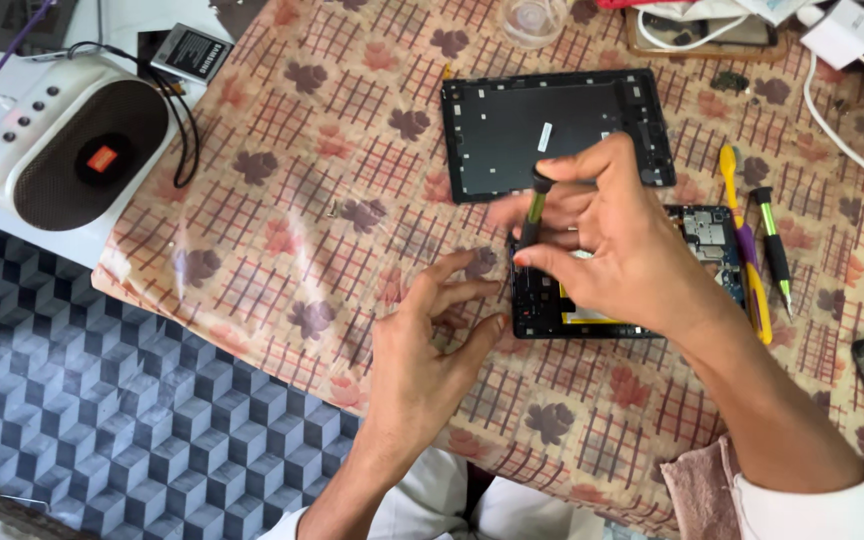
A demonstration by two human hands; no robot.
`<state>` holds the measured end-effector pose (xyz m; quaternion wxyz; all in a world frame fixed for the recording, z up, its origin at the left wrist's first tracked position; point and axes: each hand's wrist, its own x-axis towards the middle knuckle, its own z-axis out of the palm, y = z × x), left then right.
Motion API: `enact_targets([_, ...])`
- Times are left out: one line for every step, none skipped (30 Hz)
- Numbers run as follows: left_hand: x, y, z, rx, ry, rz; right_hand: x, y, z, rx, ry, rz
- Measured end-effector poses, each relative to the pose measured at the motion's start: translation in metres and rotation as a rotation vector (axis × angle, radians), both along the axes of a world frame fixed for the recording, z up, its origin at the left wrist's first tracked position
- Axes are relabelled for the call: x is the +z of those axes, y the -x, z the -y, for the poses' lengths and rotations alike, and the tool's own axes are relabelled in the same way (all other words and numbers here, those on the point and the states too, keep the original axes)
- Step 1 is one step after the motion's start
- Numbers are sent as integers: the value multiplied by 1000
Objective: The person uses a screwdriver to remove screws from the back cover of a disassembled smartphone. They place the removed screws on the table and continue unscrewing additional fasteners from the device's frame.
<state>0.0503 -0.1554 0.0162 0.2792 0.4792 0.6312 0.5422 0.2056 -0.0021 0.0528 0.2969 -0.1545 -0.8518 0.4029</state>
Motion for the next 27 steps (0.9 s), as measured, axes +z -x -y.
enact_targets([0, 0, 0, -1, 11, -5, 0, 1, 0, 73, 166, -34])
enact_targets([0, 0, 0, -6, 32, 9, -1, 2, 1, -59, 31, 101])
enact_targets([1, 0, 0, -7, 50, 26, -1, 4, 2, -186, -107, 240])
enact_targets([1, 0, 0, -5, 64, 42, -1, 5, 2, -309, -248, 377])
enact_targets([1, 0, 0, -1, 42, 24, 0, 7, 3, -221, -252, 285])
enact_targets([2, 0, 1, 2, 17, 3, 1, 9, 4, -132, -257, 190])
enact_targets([2, 0, 0, 5, -8, -19, 2, 10, 4, -44, -262, 94])
enact_targets([2, 0, 0, 5, 27, -6, 4, 10, 4, -3, -158, 87])
enact_targets([3, 0, 1, 2, 68, 10, 6, 8, 4, 37, -49, 83])
enact_targets([3, 0, 1, -1, 109, 29, 8, 7, 3, 75, 62, 80])
enact_targets([3, 0, 1, -14, 127, 29, 8, 6, 4, -33, -25, 153])
enact_targets([3, -1, 1, -25, 140, 29, 9, 5, 4, -138, -115, 227])
enact_targets([3, -1, 1, -32, 147, 26, 8, 4, 3, -240, -212, 296])
enact_targets([3, -1, 0, -35, 49, -50, 8, 3, 2, -203, -240, 250])
enact_targets([3, -1, 0, -40, -47, -130, 8, 3, 2, -166, -265, 202])
enact_targets([3, -1, 0, -50, -142, -210, 7, 2, 1, -133, -288, 153])
enact_targets([3, -1, 0, -61, -45, -174, 7, 2, 0, -75, -134, 112])
enact_targets([2, -1, 0, -75, 56, -137, 7, 2, 1, -19, 23, 71])
enact_targets([2, -1, 0, -93, 161, -97, 7, 3, 1, 33, 185, 32])
enact_targets([2, -2, 1, -97, 136, -120, 7, 3, 2, -53, 87, 104])
enact_targets([1, -2, 1, -103, 108, -143, 7, 3, 3, -139, -13, 176])
enact_targets([1, -2, 1, -109, 73, -169, 7, 3, 3, -227, -118, 247])
enact_targets([0, -2, 1, -108, 66, -186, 7, 5, 1, -209, -129, 213])
enact_targets([-1, -2, 0, -107, 60, -205, 6, 7, 0, -191, -139, 177])
enact_targets([-2, -2, 0, -108, 54, -225, 6, 9, -1, -174, -148, 140])
enact_targets([-3, -2, 0, -112, 44, -233, 6, 7, -2, -93, -7, 96])
enact_targets([-3, -2, 0, -117, 41, -237, 6, 5, -3, -11, 139, 56])
